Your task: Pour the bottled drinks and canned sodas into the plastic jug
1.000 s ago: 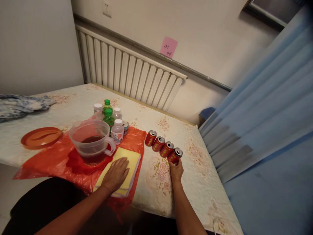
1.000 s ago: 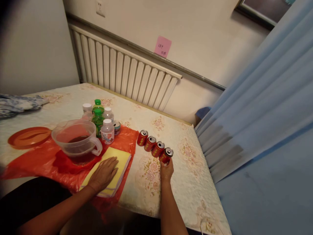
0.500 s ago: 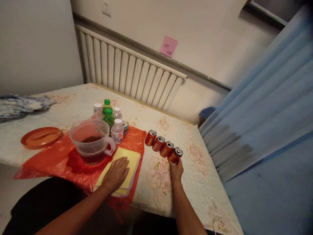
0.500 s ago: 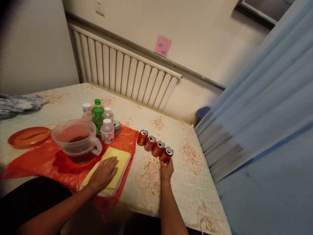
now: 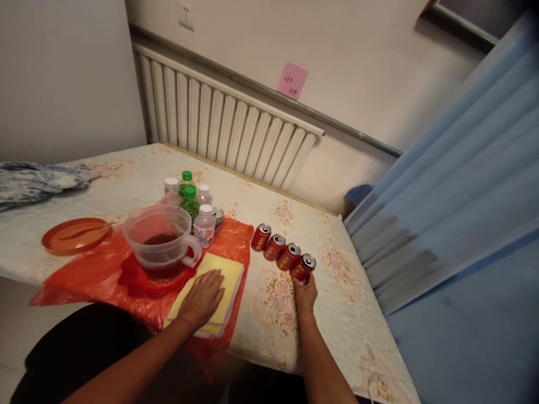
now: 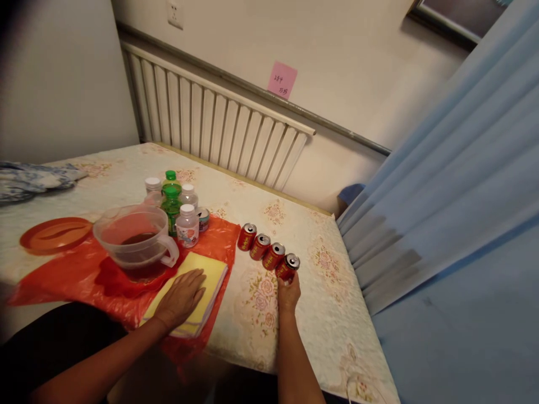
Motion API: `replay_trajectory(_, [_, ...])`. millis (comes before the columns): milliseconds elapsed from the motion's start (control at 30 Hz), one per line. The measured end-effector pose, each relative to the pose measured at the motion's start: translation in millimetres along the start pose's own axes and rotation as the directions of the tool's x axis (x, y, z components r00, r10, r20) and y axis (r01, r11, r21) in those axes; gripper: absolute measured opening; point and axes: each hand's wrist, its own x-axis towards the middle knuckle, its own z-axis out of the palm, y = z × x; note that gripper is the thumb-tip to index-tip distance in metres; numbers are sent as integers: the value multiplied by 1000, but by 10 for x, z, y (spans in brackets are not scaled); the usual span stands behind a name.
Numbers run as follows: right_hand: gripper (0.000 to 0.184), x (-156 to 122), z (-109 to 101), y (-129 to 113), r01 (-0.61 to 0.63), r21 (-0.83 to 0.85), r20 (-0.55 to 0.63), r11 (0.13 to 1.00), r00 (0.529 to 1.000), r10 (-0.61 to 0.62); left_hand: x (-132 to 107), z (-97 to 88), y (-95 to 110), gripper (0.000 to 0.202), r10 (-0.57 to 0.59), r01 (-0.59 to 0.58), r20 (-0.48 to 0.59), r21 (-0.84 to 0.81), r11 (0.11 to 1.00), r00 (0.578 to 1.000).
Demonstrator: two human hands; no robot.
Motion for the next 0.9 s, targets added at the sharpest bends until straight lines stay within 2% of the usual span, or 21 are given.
replay_trajectory(667, [59, -96, -32, -72, -7, 21, -21, 1000, 1000, 8, -5, 6, 8, 32, -7, 7, -3, 1, 1000, 1000])
replay_trajectory(900, [61, -93, -25, -27, -5, 13, -15, 1000, 1000, 6, -6, 10, 9, 32, -14, 14, -13, -19, 1000, 1000])
